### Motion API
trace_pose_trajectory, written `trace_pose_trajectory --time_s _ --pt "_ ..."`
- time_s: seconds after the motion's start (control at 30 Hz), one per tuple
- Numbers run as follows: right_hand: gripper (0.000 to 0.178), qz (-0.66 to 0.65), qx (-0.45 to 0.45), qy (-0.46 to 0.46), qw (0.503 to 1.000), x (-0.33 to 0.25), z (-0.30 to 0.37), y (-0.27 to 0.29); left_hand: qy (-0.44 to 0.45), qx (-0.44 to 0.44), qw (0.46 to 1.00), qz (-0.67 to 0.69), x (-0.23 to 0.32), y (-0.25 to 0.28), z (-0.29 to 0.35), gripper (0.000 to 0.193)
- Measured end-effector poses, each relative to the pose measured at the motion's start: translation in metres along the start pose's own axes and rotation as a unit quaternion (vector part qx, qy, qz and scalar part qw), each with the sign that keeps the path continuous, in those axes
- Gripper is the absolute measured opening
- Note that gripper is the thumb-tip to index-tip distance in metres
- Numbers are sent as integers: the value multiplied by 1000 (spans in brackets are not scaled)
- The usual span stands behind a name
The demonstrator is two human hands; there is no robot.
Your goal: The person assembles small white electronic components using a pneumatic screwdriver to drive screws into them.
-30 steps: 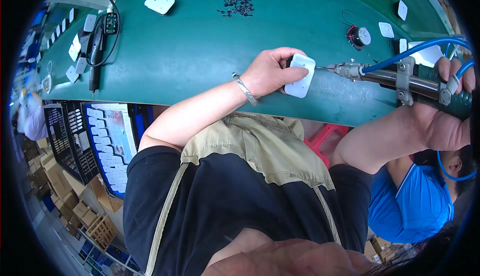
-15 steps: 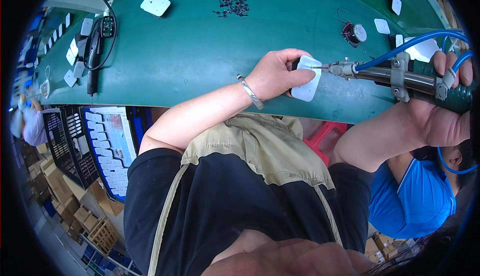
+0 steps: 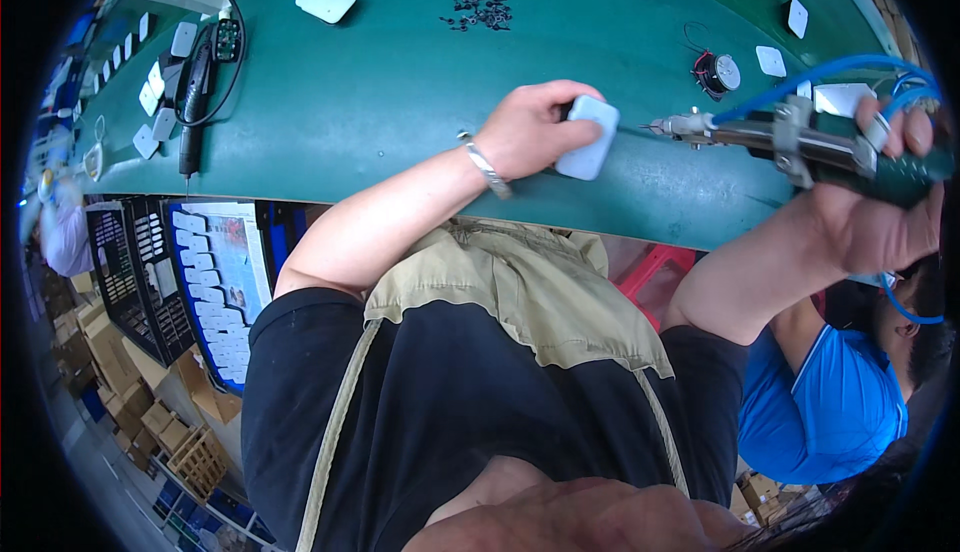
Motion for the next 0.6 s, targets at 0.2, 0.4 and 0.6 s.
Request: trace_pose_trajectory --time_s 0.2,0.4,0.6 --pt "26 -281 -45 -66 956 0 -4 -2 -12 59 995 76 -12 22 7 28" --pt "25 -216 -63 -89 970 4 0 1 45 20 987 150 -17 0 8 29" --pt "25 -237 -241 -49 940 3 -12 0 -3 3 993 116 -9 -6 8 30"
Point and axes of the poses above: each hand's wrist, its own z-axis away from the middle knuckle, its own y-axis out of the back of the hand, x = y × z, the point moved 10 cm from there along -z, towards the middle knuckle, and after that the axes turned 1 degree about y, right-handed, at the moved point
